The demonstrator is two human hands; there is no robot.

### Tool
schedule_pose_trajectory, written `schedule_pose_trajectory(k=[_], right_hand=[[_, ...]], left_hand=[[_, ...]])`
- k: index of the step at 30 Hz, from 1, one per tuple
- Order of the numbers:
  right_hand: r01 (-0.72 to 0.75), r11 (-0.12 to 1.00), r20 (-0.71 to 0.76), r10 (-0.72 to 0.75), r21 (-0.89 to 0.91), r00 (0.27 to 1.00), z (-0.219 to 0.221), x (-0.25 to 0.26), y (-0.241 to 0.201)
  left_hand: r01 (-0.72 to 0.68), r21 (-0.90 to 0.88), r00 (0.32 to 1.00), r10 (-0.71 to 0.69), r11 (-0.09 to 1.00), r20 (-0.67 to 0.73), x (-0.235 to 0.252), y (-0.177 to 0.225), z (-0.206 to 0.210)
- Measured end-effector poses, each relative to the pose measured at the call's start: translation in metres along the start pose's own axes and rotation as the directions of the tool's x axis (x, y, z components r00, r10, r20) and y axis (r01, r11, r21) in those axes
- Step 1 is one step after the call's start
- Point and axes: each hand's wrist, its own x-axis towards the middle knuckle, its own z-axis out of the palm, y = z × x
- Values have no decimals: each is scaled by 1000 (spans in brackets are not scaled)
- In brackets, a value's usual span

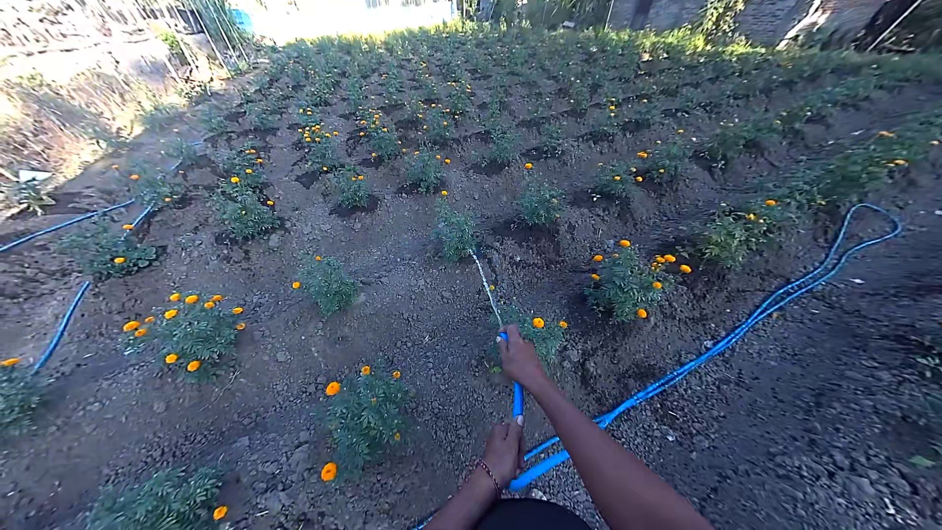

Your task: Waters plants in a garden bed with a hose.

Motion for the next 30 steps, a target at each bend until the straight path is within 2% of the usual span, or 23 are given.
schedule_pose_trajectory(k=[14,24,30], right_hand=[[19,1000,39,-19,-9,999,4,0,-4],[27,1000,27,-27,-2,999,8,2,-8],[45,999,11,-46,10,999,10,4,-4]], left_hand=[[12,-13,1000,-12,1000,3,-4,0,-2],[-16,-73,999,14,997,-31,3,-12,-5],[-15,-46,999,13,999,-47,4,-14,-3]])
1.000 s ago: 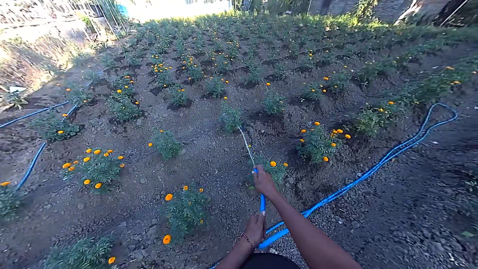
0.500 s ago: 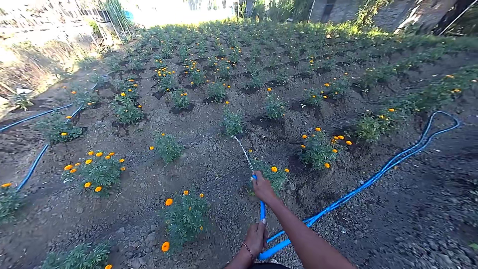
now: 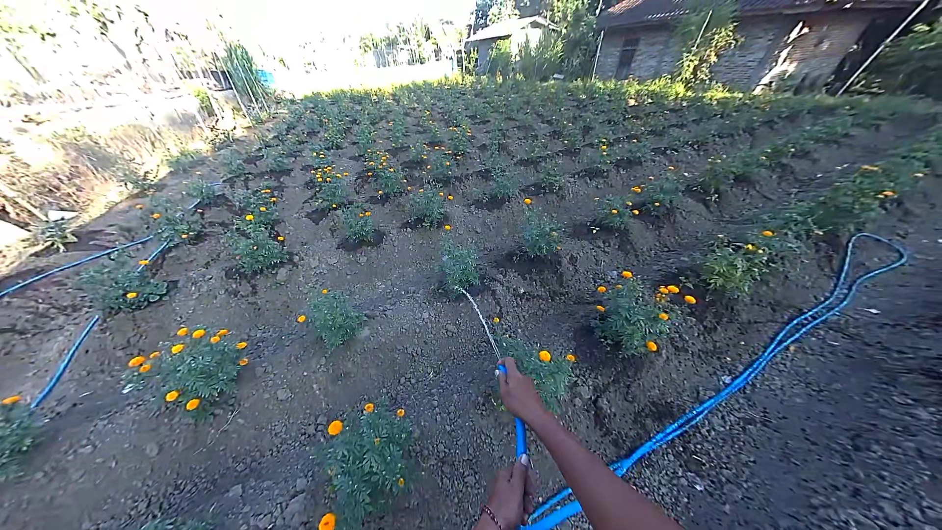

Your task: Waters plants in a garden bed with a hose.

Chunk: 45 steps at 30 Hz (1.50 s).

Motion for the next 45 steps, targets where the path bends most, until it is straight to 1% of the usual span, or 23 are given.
schedule_pose_trajectory(k=[3,8,14,26,33,38,41,45], right_hand=[[4,1000,1,-4,6,1000,0,1,2],[12,1000,-9,-12,-1,1000,-4,3,1],[5,999,19,-4,-33,1000,-5,6,2],[-8,998,79,13,-68,997,6,17,-1],[4,996,134,8,-86,991,13,23,-12],[18,996,150,-5,-85,989,17,24,-18],[27,996,172,-12,-81,985,19,28,-21],[27,995,203,-6,-98,979,23,32,-25]], left_hand=[[10,0,1000,-10,1000,2,2,-1,1],[-17,-1,1000,17,1000,12,8,1,3],[-15,-24,999,15,1000,29,8,3,5],[-8,-74,1000,9,997,13,12,-2,3],[-17,-95,1000,17,995,1,13,-2,-4],[-22,-171,1000,19,985,-19,6,2,-5],[-50,-246,997,35,968,-65,11,1,-2],[-47,-278,994,16,960,-112,17,-3,0]])
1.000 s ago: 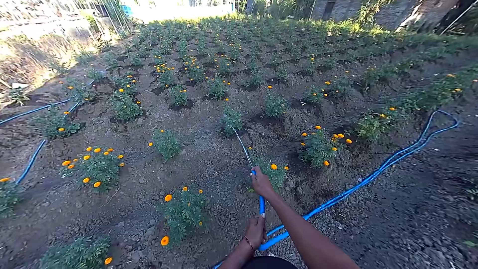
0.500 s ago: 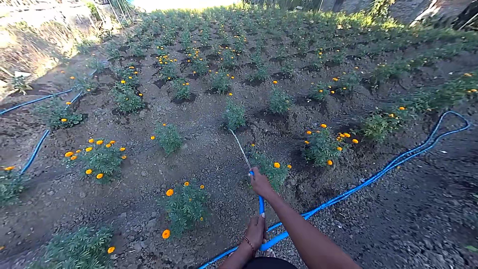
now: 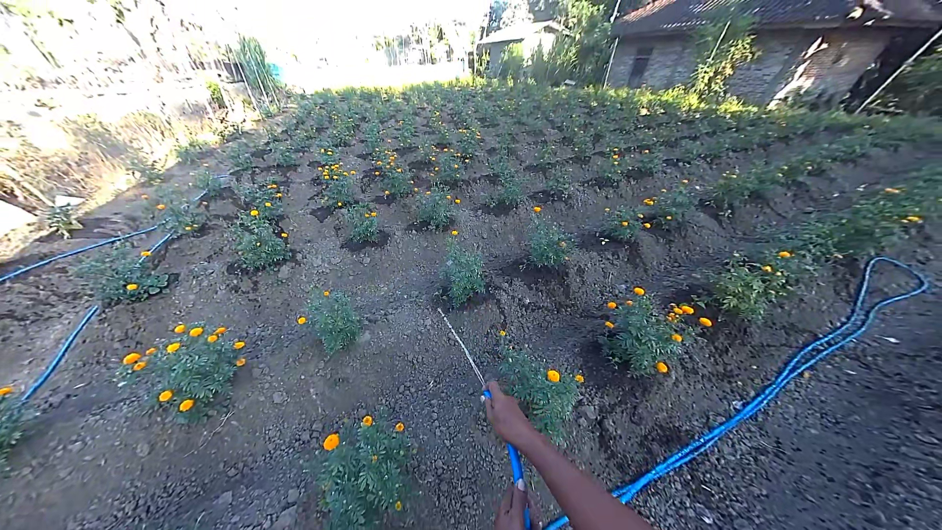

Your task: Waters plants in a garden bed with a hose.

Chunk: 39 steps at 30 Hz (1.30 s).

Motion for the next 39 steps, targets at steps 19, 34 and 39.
schedule_pose_trajectory(k=[19,34,39], right_hand=[[72,992,-193,-51,106,980,-86,34,83],[11,964,99,-39,265,994,-193,42,350],[-345,906,192,304,246,933,-159,-19,530]], left_hand=[[-279,-85,935,251,957,-249,117,50,86],[163,584,985,-100,795,-139,252,104,152],[55,509,986,32,859,-161,264,143,153]])
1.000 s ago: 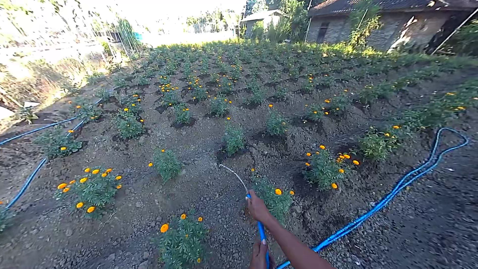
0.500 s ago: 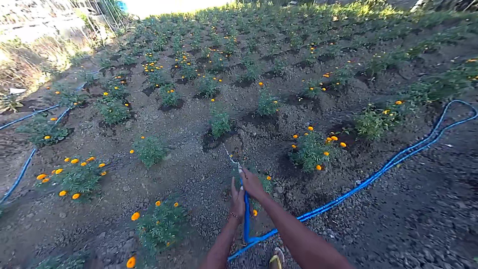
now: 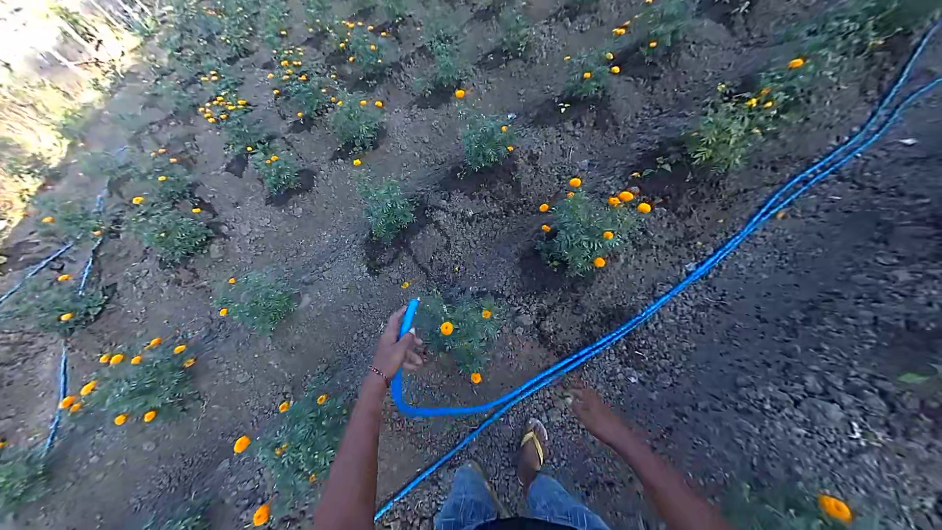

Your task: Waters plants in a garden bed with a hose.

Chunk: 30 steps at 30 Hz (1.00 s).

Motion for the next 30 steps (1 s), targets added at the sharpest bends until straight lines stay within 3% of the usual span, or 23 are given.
schedule_pose_trajectory(k=[4,7,11,14,17,20,24,26,30], right_hand=[[-243,970,-16,243,29,970,6,-49,109],[-394,913,-19,398,104,917,22,-87,159],[-531,801,12,550,278,835,56,-120,196],[-555,725,38,594,407,804,75,-137,191],[-553,660,52,617,509,785,75,-131,166],[-524,691,39,586,499,810,80,-91,161],[-480,717,37,538,505,842,49,-22,126],[-454,730,30,513,511,858,28,16,106],[-405,764,18,459,503,888,-17,75,82]], left_hand=[[-173,-213,984,163,962,-66,20,11,2],[-96,-331,995,93,939,-26,39,24,5],[-23,-166,1000,25,986,13,70,46,-7],[-136,-124,989,126,983,-82,89,49,-25],[-213,-223,977,205,951,-59,103,54,-34],[-184,-349,976,213,919,48,115,46,-38],[-73,-451,995,95,889,27,137,41,-38],[-34,-396,999,18,918,-42,154,44,-45],[64,-57,992,-70,996,-101,196,39,-54]])
